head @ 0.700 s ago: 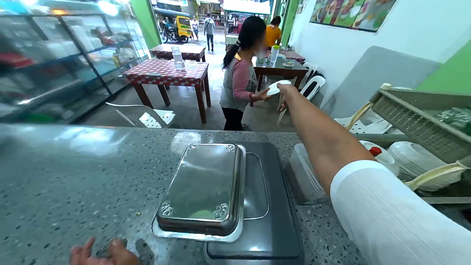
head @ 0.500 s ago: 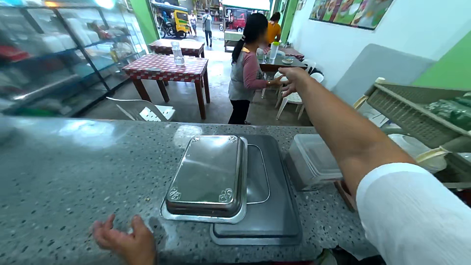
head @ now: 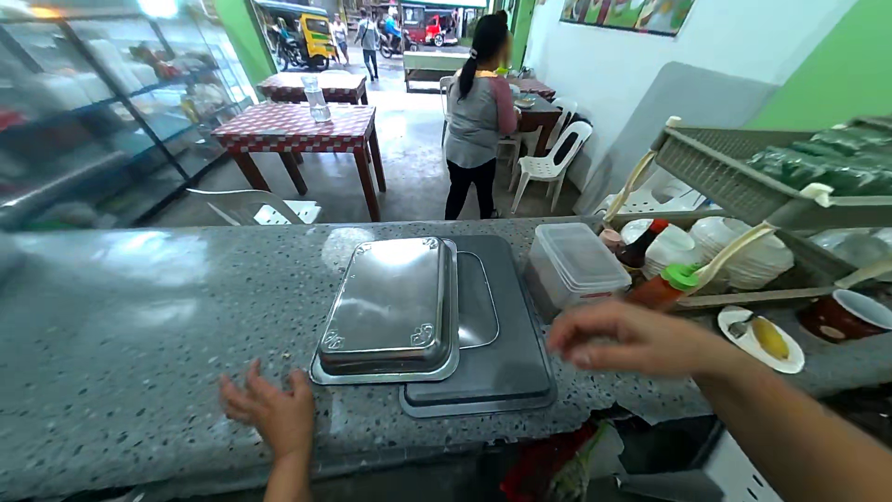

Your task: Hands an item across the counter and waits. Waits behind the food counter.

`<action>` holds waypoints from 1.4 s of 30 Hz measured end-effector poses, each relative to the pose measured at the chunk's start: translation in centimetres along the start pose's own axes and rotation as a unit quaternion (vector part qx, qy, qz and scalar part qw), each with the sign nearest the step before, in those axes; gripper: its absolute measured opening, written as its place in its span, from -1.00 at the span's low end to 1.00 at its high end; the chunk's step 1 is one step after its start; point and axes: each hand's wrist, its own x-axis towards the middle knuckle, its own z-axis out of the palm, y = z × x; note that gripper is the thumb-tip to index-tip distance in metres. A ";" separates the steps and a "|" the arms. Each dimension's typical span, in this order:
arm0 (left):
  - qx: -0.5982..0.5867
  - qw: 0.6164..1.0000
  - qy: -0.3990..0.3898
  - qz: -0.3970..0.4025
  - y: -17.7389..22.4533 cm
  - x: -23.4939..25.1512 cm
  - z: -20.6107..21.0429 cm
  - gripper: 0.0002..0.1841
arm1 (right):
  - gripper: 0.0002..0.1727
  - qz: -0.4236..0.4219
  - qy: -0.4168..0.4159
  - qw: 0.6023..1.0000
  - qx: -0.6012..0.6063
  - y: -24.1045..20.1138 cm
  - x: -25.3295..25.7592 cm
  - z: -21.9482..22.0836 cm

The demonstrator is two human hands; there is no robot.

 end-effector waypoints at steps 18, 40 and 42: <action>0.063 0.998 0.009 0.007 0.7 -1.7 0.1 -0.44 | -0.60 0.041 0.477 0.844 -0.240 19.0 -10.1 12.3; 0.052 0.998 0.014 -0.022 0.9 -1.4 -0.4 -0.47 | -0.58 0.310 0.495 0.769 -0.261 19.0 -5.6 12.3; 0.066 0.998 0.004 -0.024 0.6 -1.2 -0.3 -0.45 | -0.58 0.335 0.474 0.772 -0.257 18.6 -5.6 12.2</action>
